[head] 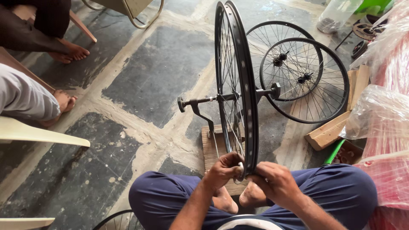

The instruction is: The person repairs a bicycle wheel by adjusting the spokes with a small wrench and pliers while the wheel is mounted on a stand.

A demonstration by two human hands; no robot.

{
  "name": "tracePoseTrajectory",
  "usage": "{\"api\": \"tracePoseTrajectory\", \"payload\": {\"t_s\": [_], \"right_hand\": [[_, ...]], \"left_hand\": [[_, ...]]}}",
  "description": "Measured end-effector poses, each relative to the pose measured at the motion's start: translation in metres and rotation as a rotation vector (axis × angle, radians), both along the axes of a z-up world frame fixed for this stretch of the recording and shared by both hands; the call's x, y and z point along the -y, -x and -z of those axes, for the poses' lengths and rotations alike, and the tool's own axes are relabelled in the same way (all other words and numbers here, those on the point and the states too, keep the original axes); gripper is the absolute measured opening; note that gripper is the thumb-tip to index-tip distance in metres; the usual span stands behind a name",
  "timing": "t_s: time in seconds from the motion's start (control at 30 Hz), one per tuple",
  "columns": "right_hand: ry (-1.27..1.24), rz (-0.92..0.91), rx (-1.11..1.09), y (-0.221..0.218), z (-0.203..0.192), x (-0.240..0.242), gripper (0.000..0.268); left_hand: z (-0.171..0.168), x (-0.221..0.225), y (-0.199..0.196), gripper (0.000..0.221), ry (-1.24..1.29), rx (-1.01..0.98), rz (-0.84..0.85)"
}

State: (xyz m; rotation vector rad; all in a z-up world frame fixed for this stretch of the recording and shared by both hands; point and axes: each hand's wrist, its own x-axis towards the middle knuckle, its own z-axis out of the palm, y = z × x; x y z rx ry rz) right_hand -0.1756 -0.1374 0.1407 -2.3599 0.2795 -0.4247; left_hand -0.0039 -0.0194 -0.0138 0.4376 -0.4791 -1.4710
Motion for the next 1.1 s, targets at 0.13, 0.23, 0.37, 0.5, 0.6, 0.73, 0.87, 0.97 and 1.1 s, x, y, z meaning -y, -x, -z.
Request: {"api": "tracePoseTrajectory", "payload": {"t_s": [0.13,0.23,0.37,0.5,0.6,0.73,0.87,0.97,1.1], "right_hand": [[-0.272,-0.003,-0.197,0.0,0.038,0.018,0.02],[-0.196,0.115,-0.08,-0.02,0.084,0.028,0.022],[-0.68,0.144,-0.324,-0.038,0.128,0.035,0.016],[-0.67,0.116,-0.39,-0.039,0.148,0.044,0.016],[-0.921,0.123,-0.351,-0.039,0.169,0.047,0.02],[-0.584,0.166,-0.332,-0.036,0.188,0.049,0.025],[-0.54,0.385,-0.336,-0.037,0.17,0.053,0.024],[-0.527,0.371,-0.385,-0.043,0.163,0.05,0.023],[-0.67,0.311,-0.338,-0.047,0.181,0.045,0.022]], "left_hand": [[0.002,0.005,-0.011,0.021,-0.2,0.528,-0.075],[0.0,0.013,-0.006,0.034,-0.436,1.145,-0.274],[0.006,0.017,0.003,0.042,-0.59,1.495,-0.41],[0.023,0.01,-0.026,0.053,-0.463,1.086,-0.236],[0.048,0.013,-0.035,0.069,-0.407,0.991,-0.489],[0.079,0.028,-0.026,0.058,-0.395,0.811,-0.472],[0.081,0.039,-0.019,0.04,-0.37,0.522,-0.516],[0.078,0.032,-0.017,0.028,-0.428,0.845,-0.544],[0.079,0.028,-0.017,0.022,-0.406,0.917,-0.566]]}}
